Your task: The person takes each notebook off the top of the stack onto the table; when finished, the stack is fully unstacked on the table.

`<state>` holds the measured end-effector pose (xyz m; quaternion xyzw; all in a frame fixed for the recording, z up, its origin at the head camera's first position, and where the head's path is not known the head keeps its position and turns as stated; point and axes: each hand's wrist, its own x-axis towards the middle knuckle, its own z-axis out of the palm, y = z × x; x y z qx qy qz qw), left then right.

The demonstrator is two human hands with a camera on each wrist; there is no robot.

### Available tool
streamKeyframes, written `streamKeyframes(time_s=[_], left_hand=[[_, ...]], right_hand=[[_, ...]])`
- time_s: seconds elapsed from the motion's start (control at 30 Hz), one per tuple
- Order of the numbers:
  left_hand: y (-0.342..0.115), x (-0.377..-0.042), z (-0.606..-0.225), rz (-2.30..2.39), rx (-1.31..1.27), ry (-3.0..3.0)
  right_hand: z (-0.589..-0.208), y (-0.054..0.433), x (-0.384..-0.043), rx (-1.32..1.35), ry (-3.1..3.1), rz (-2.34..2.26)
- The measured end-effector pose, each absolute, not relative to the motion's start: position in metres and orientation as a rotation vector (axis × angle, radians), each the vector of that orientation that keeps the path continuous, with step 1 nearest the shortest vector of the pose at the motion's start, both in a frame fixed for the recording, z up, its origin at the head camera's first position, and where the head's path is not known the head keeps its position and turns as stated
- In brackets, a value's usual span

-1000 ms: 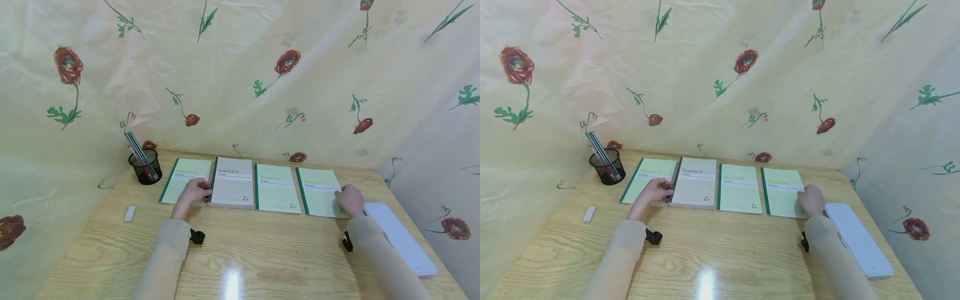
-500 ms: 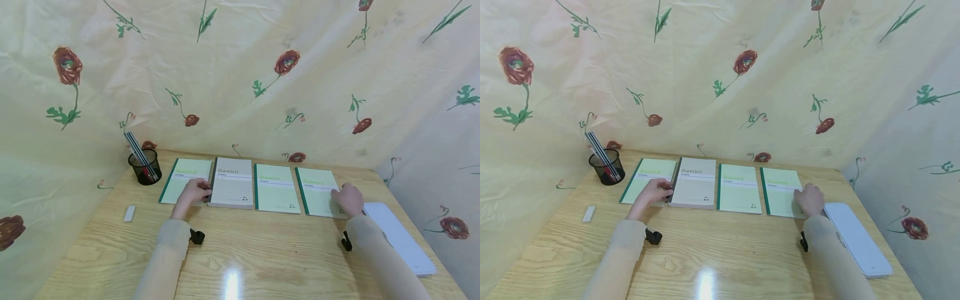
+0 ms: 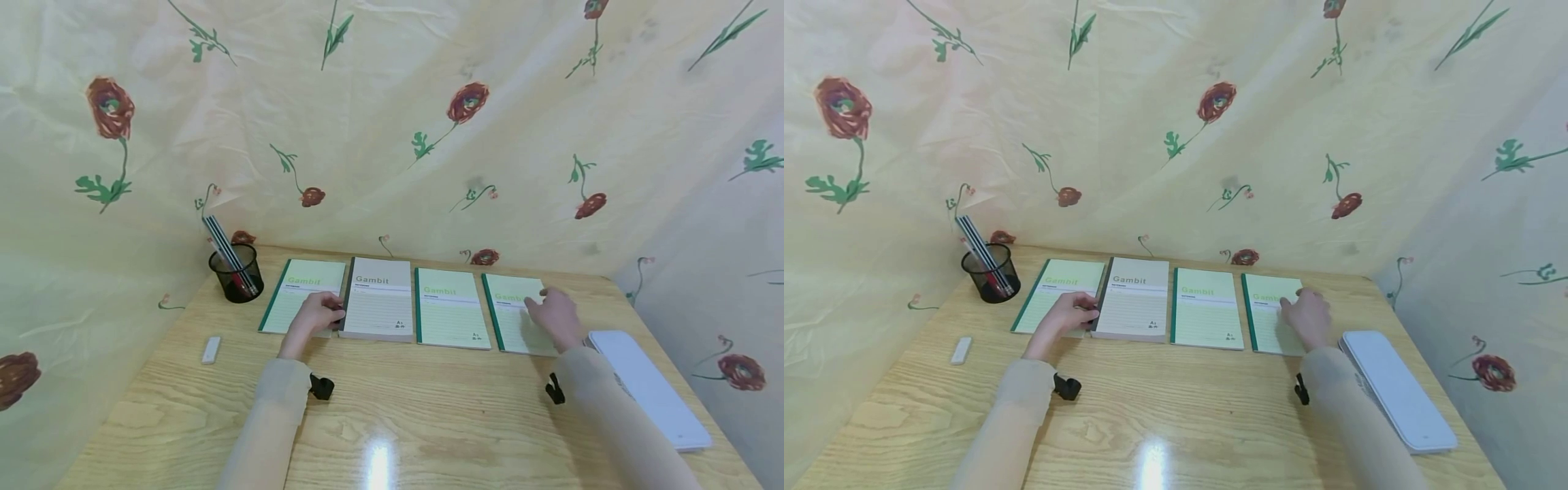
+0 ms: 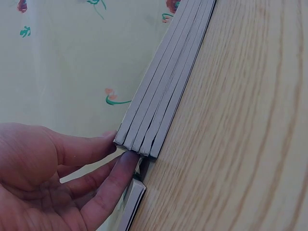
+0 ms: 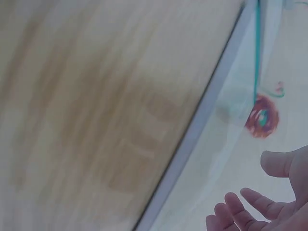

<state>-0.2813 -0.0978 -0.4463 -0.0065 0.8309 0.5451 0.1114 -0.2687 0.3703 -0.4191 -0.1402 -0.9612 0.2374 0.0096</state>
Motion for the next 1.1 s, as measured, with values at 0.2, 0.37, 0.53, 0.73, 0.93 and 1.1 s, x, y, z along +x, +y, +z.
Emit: streamKeyframes(time_s=[0.2, 0.37, 0.53, 0.73, 0.93, 1.1], left_hand=[[-0.098, -0.281, -0.446, 1.614, -0.014, 2.432], [-0.099, -0.283, -0.447, 1.618, -0.017, 2.428], [-0.098, -0.282, -0.447, 1.617, -0.015, 2.430], [-0.099, -0.282, -0.447, 1.613, -0.018, 2.439], [-0.099, -0.282, -0.446, 1.613, -0.003, 2.447], [-0.098, -0.279, -0.444, 1.587, -0.005, 2.463]], right_hand=[[-0.415, 0.345, -0.278, -0.326, -2.951, 0.806], [-0.412, 0.320, -0.285, -0.316, -2.932, 0.930], [-0.411, 0.298, -0.291, -0.273, -2.917, 1.045], [-0.414, 0.276, -0.296, -0.207, -2.893, 1.089], [-0.421, 0.256, -0.300, -0.188, -2.876, 1.157], [-0.421, 0.240, -0.299, -0.190, -2.864, 1.238]])
